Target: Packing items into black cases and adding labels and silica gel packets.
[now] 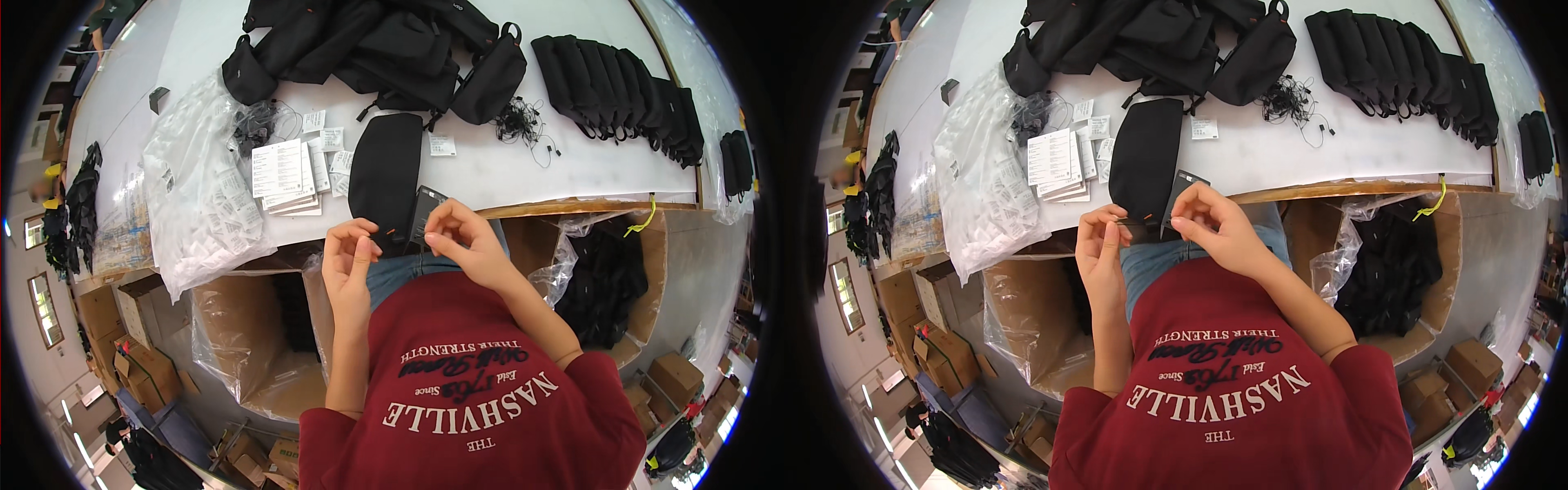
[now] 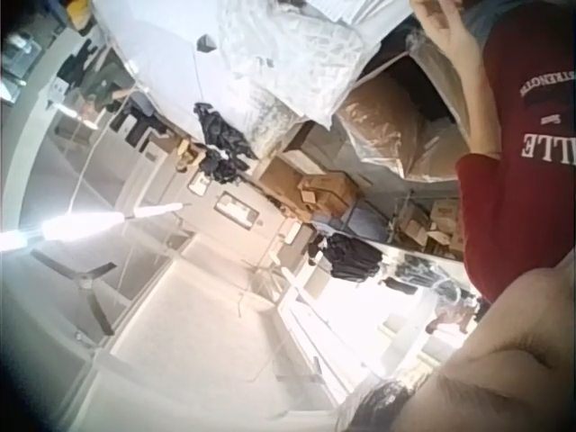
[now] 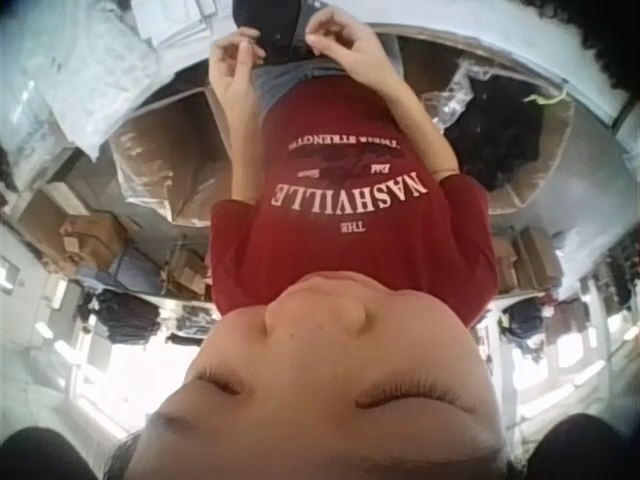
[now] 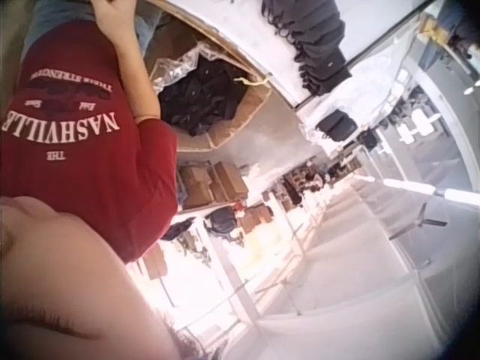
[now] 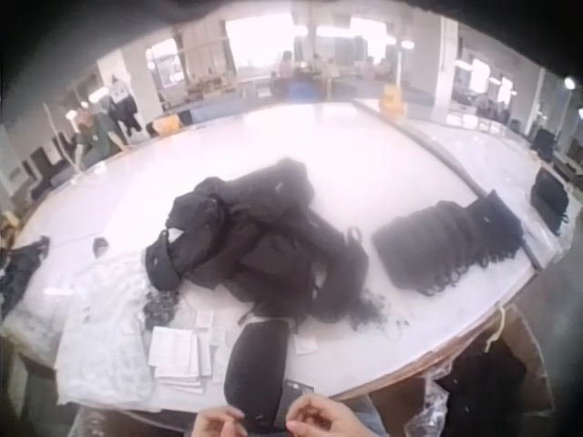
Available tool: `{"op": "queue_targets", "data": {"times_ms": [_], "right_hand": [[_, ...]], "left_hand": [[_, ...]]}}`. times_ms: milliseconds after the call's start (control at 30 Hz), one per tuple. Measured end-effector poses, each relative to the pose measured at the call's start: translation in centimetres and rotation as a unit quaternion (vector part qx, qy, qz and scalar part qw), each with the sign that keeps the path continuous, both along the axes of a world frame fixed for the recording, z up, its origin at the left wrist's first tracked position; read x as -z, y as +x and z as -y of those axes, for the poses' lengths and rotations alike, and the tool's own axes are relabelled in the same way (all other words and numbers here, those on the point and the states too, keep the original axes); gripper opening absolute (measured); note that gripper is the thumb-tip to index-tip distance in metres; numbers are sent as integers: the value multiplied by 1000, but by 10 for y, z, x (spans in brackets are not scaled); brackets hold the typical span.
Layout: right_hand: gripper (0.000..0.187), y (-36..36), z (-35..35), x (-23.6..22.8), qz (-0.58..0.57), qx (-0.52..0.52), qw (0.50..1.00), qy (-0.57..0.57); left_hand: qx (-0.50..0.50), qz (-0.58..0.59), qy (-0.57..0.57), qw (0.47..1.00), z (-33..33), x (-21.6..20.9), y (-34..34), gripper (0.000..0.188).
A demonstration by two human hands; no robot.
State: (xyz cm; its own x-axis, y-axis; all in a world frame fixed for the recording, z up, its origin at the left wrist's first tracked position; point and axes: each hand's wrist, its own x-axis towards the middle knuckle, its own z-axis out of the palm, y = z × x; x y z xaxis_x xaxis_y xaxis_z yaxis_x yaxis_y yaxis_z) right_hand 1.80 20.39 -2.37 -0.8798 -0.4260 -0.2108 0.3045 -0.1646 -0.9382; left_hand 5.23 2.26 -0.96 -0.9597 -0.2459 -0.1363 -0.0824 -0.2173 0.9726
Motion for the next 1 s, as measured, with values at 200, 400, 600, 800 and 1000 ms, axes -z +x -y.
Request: {"op": "queue_targets", "data": {"times_ms": [200, 400, 600, 800, 1000], "right_hand": [[14, -2, -3, -4, 29, 7, 996, -87], [12, 0, -6, 0, 70, -7, 995, -71], [12, -1, 0, -5, 125, 29, 990, -60], [12, 2, 0, -2, 68, 27, 996, -55], [19, 8, 7, -5, -8, 49, 997, -60]], "left_hand": [[99, 44, 104, 989, 0, -2, -1, 8], [121, 97, 27, 988, -3, -3, -1, 9], [89, 51, 13, 995, -9, 0, -5, 9], [114, 81, -36, 990, -15, -7, -4, 11], [96, 97, -25, 990, -14, -4, -2, 10]]}}
